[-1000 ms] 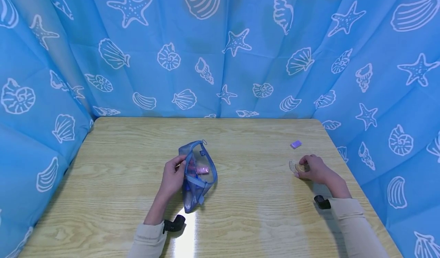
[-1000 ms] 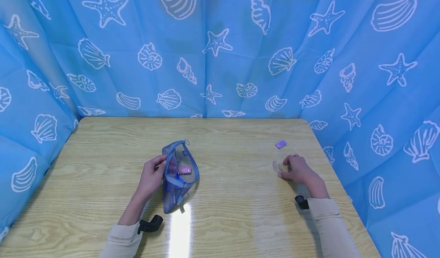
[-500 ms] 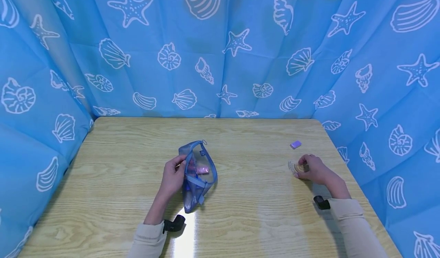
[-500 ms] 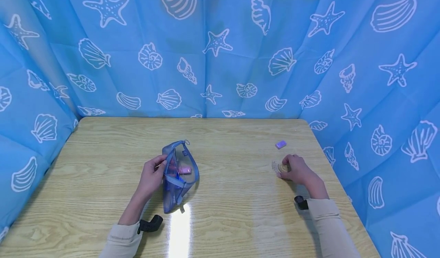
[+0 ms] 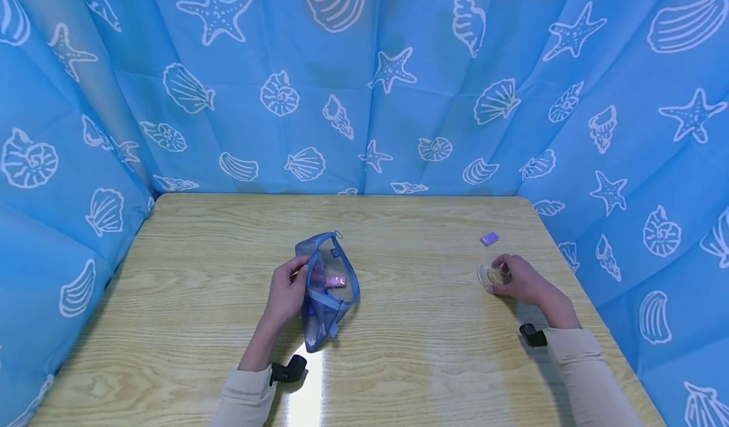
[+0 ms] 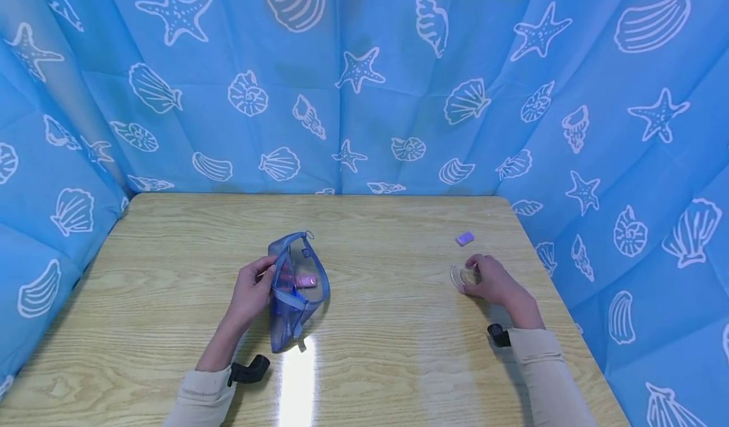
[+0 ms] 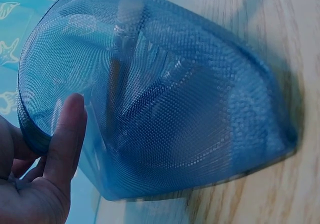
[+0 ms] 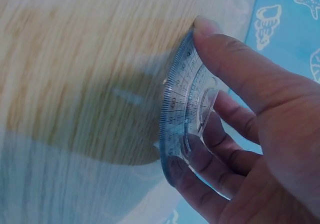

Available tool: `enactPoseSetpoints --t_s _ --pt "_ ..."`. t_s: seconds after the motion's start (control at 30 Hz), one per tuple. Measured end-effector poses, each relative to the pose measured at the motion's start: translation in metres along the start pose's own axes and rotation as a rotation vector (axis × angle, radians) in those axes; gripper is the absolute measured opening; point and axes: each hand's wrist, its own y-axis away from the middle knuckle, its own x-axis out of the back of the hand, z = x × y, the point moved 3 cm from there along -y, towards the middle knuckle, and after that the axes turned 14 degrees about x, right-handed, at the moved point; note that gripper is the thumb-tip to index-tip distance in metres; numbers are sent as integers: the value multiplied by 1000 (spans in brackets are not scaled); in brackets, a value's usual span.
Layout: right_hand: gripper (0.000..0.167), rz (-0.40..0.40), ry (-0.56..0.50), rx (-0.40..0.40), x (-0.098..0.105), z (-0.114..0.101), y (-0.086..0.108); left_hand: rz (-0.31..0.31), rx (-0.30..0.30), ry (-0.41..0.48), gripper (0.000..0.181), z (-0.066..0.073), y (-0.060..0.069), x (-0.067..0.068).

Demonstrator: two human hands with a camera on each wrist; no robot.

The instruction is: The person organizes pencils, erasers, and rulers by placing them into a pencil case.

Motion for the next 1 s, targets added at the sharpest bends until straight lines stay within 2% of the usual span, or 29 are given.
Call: enactPoseSetpoints --t_s 0.2,0.4,0.53,0.77,1.0 --pt "45 9 2 14 0 -4 1 -5 -5 -6 27 1 1 1" --pt "43 14 -2 -34 1 -7 3 0 -16 -13 27 0 0 2" --pt "33 14 -19 -44 3 -8 4 4 -18 -15 27 -1 -1 3" --pt "16 28 -75 27 8 -11 5 -4 -15 -5 27 -1 -1 2" --pt "12 42 -110 48 10 -17 5 1 -23 -15 27 0 0 4"
